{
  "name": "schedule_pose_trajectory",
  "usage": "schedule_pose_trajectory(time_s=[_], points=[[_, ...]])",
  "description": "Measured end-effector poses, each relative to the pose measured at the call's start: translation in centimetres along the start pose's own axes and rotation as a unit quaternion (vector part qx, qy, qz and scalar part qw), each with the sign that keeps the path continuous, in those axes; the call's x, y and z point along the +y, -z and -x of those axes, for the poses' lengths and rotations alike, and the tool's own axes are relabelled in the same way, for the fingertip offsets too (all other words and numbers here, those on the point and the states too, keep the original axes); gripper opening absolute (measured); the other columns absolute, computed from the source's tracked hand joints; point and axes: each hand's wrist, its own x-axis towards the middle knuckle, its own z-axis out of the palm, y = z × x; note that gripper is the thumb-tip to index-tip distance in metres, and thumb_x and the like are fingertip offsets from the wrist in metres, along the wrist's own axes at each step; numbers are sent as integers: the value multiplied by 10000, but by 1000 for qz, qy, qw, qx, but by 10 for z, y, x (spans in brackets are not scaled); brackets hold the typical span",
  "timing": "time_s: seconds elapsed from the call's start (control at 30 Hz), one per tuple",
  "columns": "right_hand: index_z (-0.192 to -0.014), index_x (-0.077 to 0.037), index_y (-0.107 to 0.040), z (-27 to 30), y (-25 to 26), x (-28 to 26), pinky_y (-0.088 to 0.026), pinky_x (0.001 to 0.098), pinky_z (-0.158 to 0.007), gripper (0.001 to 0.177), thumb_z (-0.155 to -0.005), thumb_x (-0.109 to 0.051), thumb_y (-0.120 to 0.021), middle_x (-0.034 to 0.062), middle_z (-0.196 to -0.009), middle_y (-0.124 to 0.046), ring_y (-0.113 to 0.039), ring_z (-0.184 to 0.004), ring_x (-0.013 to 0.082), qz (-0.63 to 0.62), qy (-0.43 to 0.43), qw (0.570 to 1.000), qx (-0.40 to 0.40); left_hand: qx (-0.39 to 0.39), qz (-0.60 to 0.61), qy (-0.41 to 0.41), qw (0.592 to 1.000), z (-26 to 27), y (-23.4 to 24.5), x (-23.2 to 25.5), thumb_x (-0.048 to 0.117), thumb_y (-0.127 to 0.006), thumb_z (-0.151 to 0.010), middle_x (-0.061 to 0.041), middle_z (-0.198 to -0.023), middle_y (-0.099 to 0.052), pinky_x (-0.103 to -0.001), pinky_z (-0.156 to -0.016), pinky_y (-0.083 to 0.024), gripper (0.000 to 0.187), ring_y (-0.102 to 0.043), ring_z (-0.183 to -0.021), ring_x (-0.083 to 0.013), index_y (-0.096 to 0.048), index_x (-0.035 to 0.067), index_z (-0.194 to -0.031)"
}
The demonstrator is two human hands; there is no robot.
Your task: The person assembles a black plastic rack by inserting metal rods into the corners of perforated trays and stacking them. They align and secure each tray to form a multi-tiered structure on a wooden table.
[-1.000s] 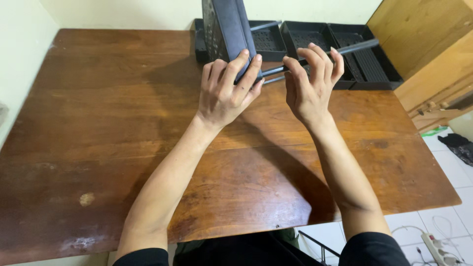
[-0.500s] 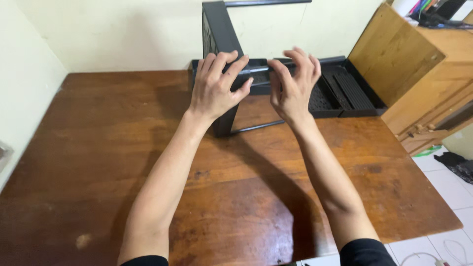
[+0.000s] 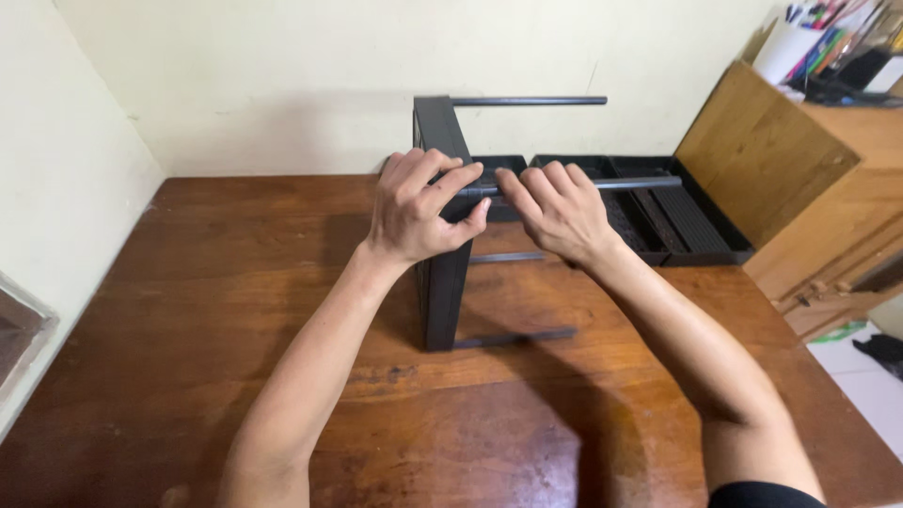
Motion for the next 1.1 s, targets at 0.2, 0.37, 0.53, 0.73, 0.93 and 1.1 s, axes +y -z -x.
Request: schedule_pose_trajectory(time_s=[0.2,0.37,0.53,0.73,0.93,1.1], points=[[-1210,-44,-603,-22,20,-10,-467,320,-564,277,-965,-170,-625,39,-855,-584,-590,-694,180,-30,16,993,-110,4,183,124,975,-1,-11,2,193,-664,-1006,-29,-1040,-747,-511,-1184,-360,137,-659,-1145,-275,-736,100,-936],[-1358,-86,-515,-55,29,-1,-514,393,-543,345,-1072,-280,-526,83,-769,-665,-660,-623,272,-229,-106,893,-373,-2,239,150,959,6,-18,-14,151,-618,-999,-13,-914,-743,-627,-1251,-308,167,-716,-979,-189,-724,95,-884],[-1045,-48,-542,-55,15,-18,-515,406,-518,215,-1039,-262,-564,105,-876,-647,-680,-718,310,-187,-81,965,-166,13,231,171,958,6,-23,-28,138,-624,-985,-114,-1098,-727,-508,-1141,-407,108,-674,-1114,-297,-708,72,-964],[-964,5,-539,-51,1,-17,-507,400,-428,278,-1070,-252,-527,161,-848,-636,-680,-603,299,-101,-49,978,-177,103,150,206,961,7,-42,-20,83,-596,-946,-247,-1199,-687,-487,-1183,-382,109,-649,-1183,-402,-691,30,-944],[-1027,-71,-566,-73,-6,3,-481,432,-544,254,-1090,-315,-529,121,-647,-638,-647,-587,313,-287,-101,899,-315,97,168,226,955,7,-53,-35,64,-587,-932,-141,-964,-769,-501,-1247,-422,132,-736,-990,-299,-683,9,-860],[-1095,12,-555,-59,-12,-28,-493,371,-474,186,-980,-135,-566,106,-817,-594,-655,-635,263,-62,-28,994,-86,134,141,220,956,7,-48,-44,35,-599,-930,-129,-993,-771,-476,-1129,-497,114,-708,-1091,-336,-696,18,-874]])
